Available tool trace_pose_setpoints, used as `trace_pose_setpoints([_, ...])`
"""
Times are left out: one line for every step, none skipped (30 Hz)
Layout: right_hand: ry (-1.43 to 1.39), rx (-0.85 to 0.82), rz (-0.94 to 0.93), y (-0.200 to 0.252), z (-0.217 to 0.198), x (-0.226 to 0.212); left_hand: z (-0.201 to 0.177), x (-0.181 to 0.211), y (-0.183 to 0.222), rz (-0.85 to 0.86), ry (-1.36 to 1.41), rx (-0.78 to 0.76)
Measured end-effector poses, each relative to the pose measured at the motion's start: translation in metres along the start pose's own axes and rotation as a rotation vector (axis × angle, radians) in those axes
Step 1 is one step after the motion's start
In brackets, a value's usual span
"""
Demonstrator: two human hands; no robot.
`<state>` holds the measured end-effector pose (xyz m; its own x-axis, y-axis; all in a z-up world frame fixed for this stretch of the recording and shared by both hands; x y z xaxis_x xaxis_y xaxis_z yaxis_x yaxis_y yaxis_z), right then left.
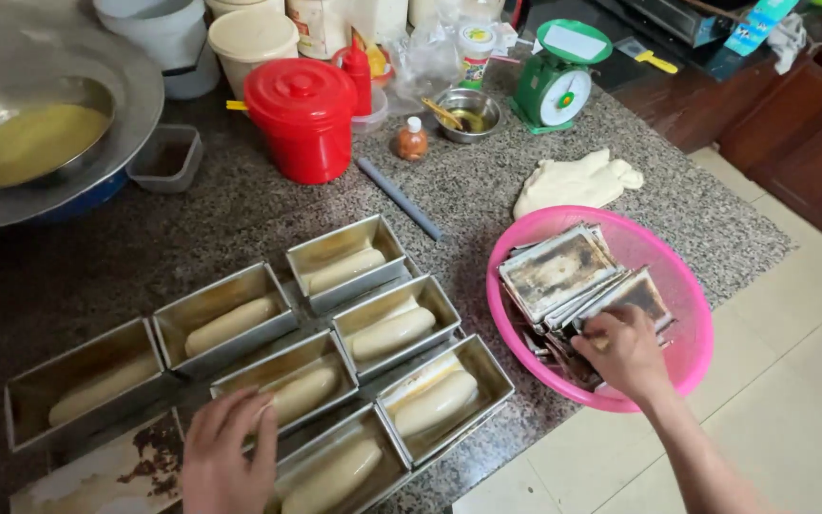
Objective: Brushing oil or butter onto dough pieces inside loaf pans and then covering the pans with metal lids.
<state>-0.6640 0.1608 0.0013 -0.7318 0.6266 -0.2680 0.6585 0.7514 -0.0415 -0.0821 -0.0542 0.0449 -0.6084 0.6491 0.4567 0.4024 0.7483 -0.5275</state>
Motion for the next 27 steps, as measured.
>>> trace_pose_setpoints([-0.005, -0.003, 0.003, 0.004, -0.001, -0.006, 0.005, 0.003, -0.001, 0.003, -0.004, -0.005])
trace_pose_setpoints([0.02, -0.06, 0.051, 0.008, -0.001, -0.008, 0.016, 0.004, -0.004, -0.019, 0.018, -0.062])
trace_pose_setpoints([0.044, -0.116, 0.099, 0.012, -0.001, -0.011, 0.026, 0.004, -0.006, -0.041, 0.038, -0.119])
trace_pose_setpoints([0.04, -0.111, 0.101, 0.012, -0.01, -0.014, 0.027, 0.016, -0.013, -0.034, 0.037, -0.117])
trace_pose_setpoints([-0.035, -0.068, 0.139, 0.012, -0.022, -0.016, 0.023, 0.032, -0.019, 0.038, 0.092, -0.062])
trace_pose_setpoints([-0.107, -0.028, 0.173, 0.014, -0.033, -0.019, 0.019, 0.047, -0.022, 0.105, 0.146, -0.007])
trace_pose_setpoints([-0.109, -0.026, 0.171, 0.015, -0.046, -0.02, 0.02, 0.053, -0.025, 0.107, 0.144, -0.005])
trace_pose_setpoints([-0.256, 0.065, 0.248, 0.017, -0.065, -0.016, 0.022, 0.06, -0.029, 0.135, 0.206, -0.01])
trace_pose_setpoints([-0.403, 0.155, 0.326, 0.019, -0.083, -0.012, 0.023, 0.067, -0.032, 0.164, 0.268, -0.015])
trace_pose_setpoints([-0.405, 0.157, 0.32, 0.022, -0.091, -0.016, 0.029, 0.072, -0.029, 0.164, 0.265, -0.01])
trace_pose_setpoints([-0.575, 0.297, 0.334, 0.028, -0.105, -0.017, 0.037, 0.072, -0.025, 0.103, 0.333, -0.041])
trace_pose_setpoints([-0.745, 0.434, 0.344, 0.034, -0.119, -0.018, 0.046, 0.072, -0.021, 0.038, 0.402, -0.07])
trace_pose_setpoints([-0.746, 0.432, 0.335, 0.037, -0.122, -0.033, 0.046, 0.085, -0.025, 0.033, 0.4, -0.062])
trace_pose_setpoints([-0.826, 0.541, 0.244, 0.042, -0.131, -0.052, 0.048, 0.096, -0.027, -0.016, 0.499, -0.095])
trace_pose_setpoints([-0.907, 0.65, 0.152, 0.05, -0.139, -0.07, 0.049, 0.106, -0.028, -0.065, 0.598, -0.128])
trace_pose_setpoints([-0.915, 0.636, 0.135, 0.052, -0.134, -0.1, 0.053, 0.121, -0.032, -0.076, 0.588, -0.112])
trace_pose_setpoints([-0.959, 0.714, 0.044, 0.059, -0.134, -0.132, 0.073, 0.127, -0.031, -0.296, 0.802, -0.267])
trace_pose_setpoints([-1.01, 0.78, -0.053, 0.066, -0.133, -0.169, 0.089, 0.136, -0.026, -0.526, 1.009, -0.409])
trace_pose_setpoints([-1.027, 0.755, -0.074, 0.075, -0.125, -0.202, 0.084, 0.148, -0.036, -0.542, 0.998, -0.379])
trace_pose_setpoints([-1.026, 0.707, -0.099, 0.084, -0.114, -0.238, 0.087, 0.154, -0.037, -0.787, 1.244, -0.366])
trace_pose_setpoints([-1.024, 0.659, -0.126, 0.095, -0.102, -0.275, 0.091, 0.163, -0.039, -1.029, 1.494, -0.335])
trace_pose_setpoints([-1.046, 0.631, -0.147, 0.106, -0.089, -0.303, 0.074, 0.157, -0.047, -1.037, 1.484, -0.292])
trace_pose_setpoints([-1.006, 0.582, -0.267, 0.119, -0.078, -0.339, 0.061, 0.158, -0.055, -1.119, 1.798, -0.189])
trace_pose_setpoints([-0.965, 0.542, -0.382, 0.135, -0.067, -0.372, 0.047, 0.159, -0.066, -1.167, 2.118, -0.077])
trace_pose_setpoints([-0.987, 0.524, -0.4, 0.141, -0.05, -0.395, 0.042, 0.134, -0.063, -1.158, 2.107, -0.04])
trace_pose_setpoints([-1.014, 0.468, -0.467, 0.149, -0.033, -0.418, 0.035, 0.101, -0.057, -1.179, 2.001, 0.148])
trace_pose_setpoints([-1.04, 0.412, -0.534, 0.158, -0.015, -0.442, 0.026, 0.068, -0.049, -1.195, 1.887, 0.329])
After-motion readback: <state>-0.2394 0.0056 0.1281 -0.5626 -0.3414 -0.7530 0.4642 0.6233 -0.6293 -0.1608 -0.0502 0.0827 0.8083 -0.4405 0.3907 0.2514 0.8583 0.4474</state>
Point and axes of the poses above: each hand's wrist, its own y-axis away from the middle knuckle, its own z-axis out of the palm, x = y × z, the point moved 7 cm from there along -y, towards the middle knuckle, and after that the axes turned 3 degrees about z, right-handed, at the moved point
